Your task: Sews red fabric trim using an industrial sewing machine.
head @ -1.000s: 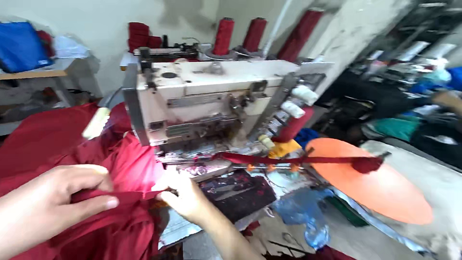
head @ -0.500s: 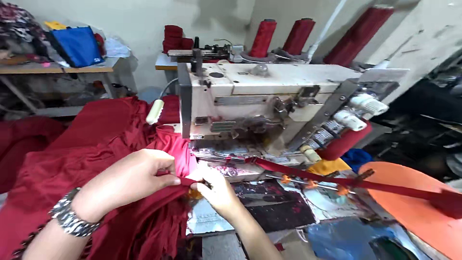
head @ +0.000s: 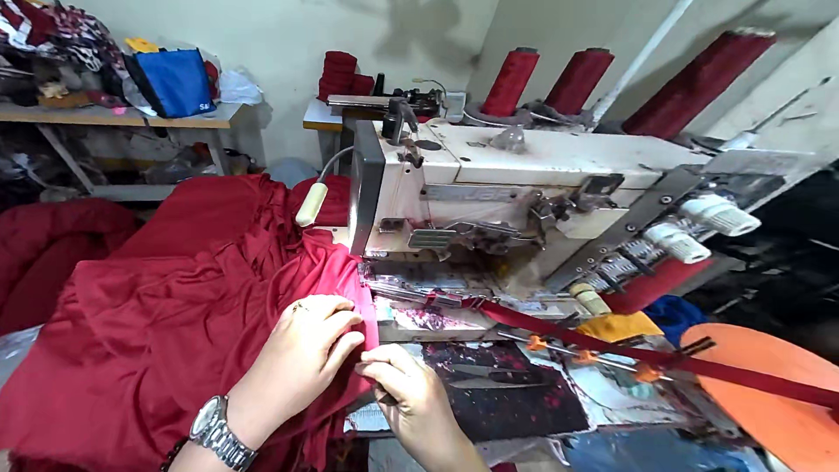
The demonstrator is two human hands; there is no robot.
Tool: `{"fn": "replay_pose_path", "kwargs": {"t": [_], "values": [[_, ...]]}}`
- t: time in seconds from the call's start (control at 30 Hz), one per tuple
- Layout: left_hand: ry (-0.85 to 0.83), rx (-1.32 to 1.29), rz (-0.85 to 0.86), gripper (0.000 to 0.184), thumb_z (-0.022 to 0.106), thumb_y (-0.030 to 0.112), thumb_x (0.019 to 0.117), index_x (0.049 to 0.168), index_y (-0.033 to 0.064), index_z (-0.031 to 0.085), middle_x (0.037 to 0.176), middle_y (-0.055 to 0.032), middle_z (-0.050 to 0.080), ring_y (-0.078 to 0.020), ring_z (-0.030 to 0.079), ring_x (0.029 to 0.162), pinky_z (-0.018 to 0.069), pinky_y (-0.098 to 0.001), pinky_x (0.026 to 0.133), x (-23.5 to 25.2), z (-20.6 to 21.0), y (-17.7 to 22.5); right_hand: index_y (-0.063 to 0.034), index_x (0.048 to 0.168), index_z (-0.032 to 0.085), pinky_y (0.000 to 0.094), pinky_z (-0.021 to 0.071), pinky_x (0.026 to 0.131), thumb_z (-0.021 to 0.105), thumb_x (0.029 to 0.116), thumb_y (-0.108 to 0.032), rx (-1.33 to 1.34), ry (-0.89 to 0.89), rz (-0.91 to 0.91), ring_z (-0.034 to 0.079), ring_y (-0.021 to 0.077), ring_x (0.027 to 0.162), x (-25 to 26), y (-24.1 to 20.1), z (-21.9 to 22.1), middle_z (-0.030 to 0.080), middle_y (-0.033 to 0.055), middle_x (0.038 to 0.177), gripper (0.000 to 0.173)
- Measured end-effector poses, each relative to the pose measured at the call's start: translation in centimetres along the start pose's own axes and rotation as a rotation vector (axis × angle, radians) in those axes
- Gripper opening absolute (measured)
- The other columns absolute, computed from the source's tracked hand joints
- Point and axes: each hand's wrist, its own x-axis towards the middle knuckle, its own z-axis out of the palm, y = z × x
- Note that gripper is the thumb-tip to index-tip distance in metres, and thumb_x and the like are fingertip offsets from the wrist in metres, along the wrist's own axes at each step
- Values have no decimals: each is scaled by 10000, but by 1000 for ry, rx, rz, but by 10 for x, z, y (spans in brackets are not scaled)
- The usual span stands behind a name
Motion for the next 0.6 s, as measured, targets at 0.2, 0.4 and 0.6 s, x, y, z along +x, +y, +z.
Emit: {"fn": "replay_pose_path", "kwargs": {"t": [0.2,0.4,0.6], "values": [[130,121,141,370,428,371,1083,1193,189,732,1351,20,674,-199,571,1338,455,-476,1106,1,7,4,-150,895,754,215,581,758,637,878,-65,-25,6,3,696,92,904,0,0,1,727,24,995,145],[65,141,103,399,403,379,1083,1232,192,722,1307,29,696,-176,604,1297,465,-478,1083,-2,11,-3,-165,980,782,191,570,827,635,899,-75,-9,5,23,696,76,985,-1,-3,1,739,17,1037,191],[65,91,94,381,421,378,1079,1242,207,719,1316,33,690,-171,597,1304,470,-476,1083,-3,11,-5,-166,987,785,188,567,833,627,902,-77,-12,6,26,696,74,990,-2,-2,1,743,21,1045,200]]}}
